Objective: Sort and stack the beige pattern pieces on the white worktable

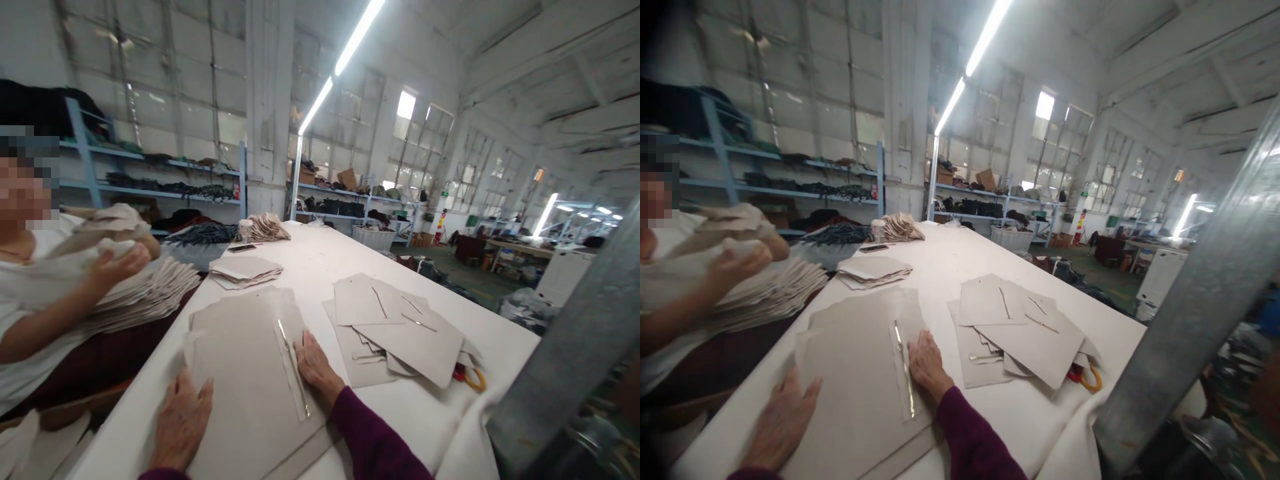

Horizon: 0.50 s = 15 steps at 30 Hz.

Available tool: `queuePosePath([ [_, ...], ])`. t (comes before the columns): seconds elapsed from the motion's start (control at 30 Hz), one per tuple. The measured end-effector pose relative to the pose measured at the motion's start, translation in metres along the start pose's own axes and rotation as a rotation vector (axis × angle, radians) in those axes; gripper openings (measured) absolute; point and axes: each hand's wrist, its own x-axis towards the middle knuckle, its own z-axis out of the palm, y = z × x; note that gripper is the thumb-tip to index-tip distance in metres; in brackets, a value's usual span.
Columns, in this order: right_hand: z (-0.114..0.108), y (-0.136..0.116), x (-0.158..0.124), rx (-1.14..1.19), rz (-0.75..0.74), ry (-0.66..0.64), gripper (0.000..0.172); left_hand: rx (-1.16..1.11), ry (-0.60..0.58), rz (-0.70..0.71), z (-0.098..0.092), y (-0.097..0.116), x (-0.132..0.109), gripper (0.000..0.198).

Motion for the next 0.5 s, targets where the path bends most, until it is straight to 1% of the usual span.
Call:
queuePosePath([
  [0.07,-0.002,0.015,-0.003,-0.115,-0.056,-0.022,0.034,-0.021,-0.025,-0.009,0.002,-0.002,0.000,0.066],
  [0.13,-0.013,0.038,-0.006,-0.230,-0.091,0.003,0.032,-0.051,-0.033,0.003,0.004,-0.005,0.000,0.069],
  [0.23,-0.042,0.079,-0.008,-0.336,-0.054,0.071,0.038,-0.080,-0.030,-0.017,0.007,-0.009,0.003,0.075],
  [0.27,-0.051,0.092,-0.008,-0.377,-0.027,0.094,0.042,-0.089,-0.026,-0.028,0.009,-0.010,0.004,0.075],
  [0.33,-0.068,0.116,-0.007,-0.531,0.039,0.123,0.048,-0.108,-0.006,-0.032,0.014,-0.014,0.007,0.071],
  [0.43,-0.081,0.139,-0.002,-0.730,0.110,0.121,0.048,-0.104,0.024,0.051,0.023,-0.022,0.010,0.068],
  [0.5,-0.080,0.143,0.002,-0.722,0.117,0.123,0.042,-0.081,0.065,0.160,0.028,-0.028,0.011,0.067],
])
